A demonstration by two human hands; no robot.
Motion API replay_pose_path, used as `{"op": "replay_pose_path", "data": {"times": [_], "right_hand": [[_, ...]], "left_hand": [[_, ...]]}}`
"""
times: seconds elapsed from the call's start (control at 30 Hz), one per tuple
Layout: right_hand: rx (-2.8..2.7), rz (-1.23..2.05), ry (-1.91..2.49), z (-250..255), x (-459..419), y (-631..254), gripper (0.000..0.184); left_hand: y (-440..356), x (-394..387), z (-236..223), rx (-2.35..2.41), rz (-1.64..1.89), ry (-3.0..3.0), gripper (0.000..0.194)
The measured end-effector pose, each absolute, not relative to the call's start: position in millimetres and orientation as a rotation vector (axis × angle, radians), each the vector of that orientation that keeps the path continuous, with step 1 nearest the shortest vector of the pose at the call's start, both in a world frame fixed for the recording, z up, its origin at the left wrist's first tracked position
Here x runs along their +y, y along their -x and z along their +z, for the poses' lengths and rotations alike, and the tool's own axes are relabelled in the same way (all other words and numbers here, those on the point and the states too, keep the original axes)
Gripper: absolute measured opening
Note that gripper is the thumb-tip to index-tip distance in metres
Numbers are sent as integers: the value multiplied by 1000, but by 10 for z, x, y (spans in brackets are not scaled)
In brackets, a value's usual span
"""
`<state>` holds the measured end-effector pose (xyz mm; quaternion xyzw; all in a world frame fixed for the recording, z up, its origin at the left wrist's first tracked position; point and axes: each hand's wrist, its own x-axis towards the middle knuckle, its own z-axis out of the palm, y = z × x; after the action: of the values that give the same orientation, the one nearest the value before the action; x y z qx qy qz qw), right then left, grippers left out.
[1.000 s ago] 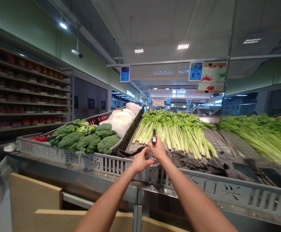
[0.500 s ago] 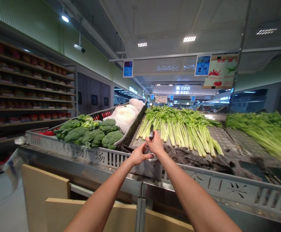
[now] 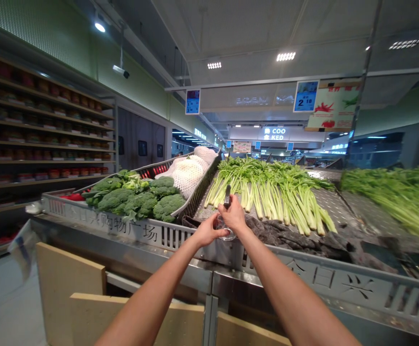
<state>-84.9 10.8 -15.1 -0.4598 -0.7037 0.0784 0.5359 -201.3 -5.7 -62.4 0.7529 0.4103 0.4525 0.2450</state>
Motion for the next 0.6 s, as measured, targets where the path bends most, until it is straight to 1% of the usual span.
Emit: {"op": "replay_pose_path", "data": {"times": [0.2, 0.37, 0.47, 0.6], "right_hand": [[-1664, 174, 1095, -146, 64, 819, 42], [-1675, 127, 1141, -121, 27, 743, 38], [-1655, 99, 1174, -117, 15, 678, 36], [-1647, 86, 1188, -117, 9, 592, 37]], "left_hand": [[1997, -61, -614, 1150, 1229, -2050, 67], [1903, -65, -611, 1164, 1228, -2081, 63], [1832, -61, -609, 1190, 1228, -2088, 63], [1755, -52, -611, 1219, 1220, -2121, 64]]}}
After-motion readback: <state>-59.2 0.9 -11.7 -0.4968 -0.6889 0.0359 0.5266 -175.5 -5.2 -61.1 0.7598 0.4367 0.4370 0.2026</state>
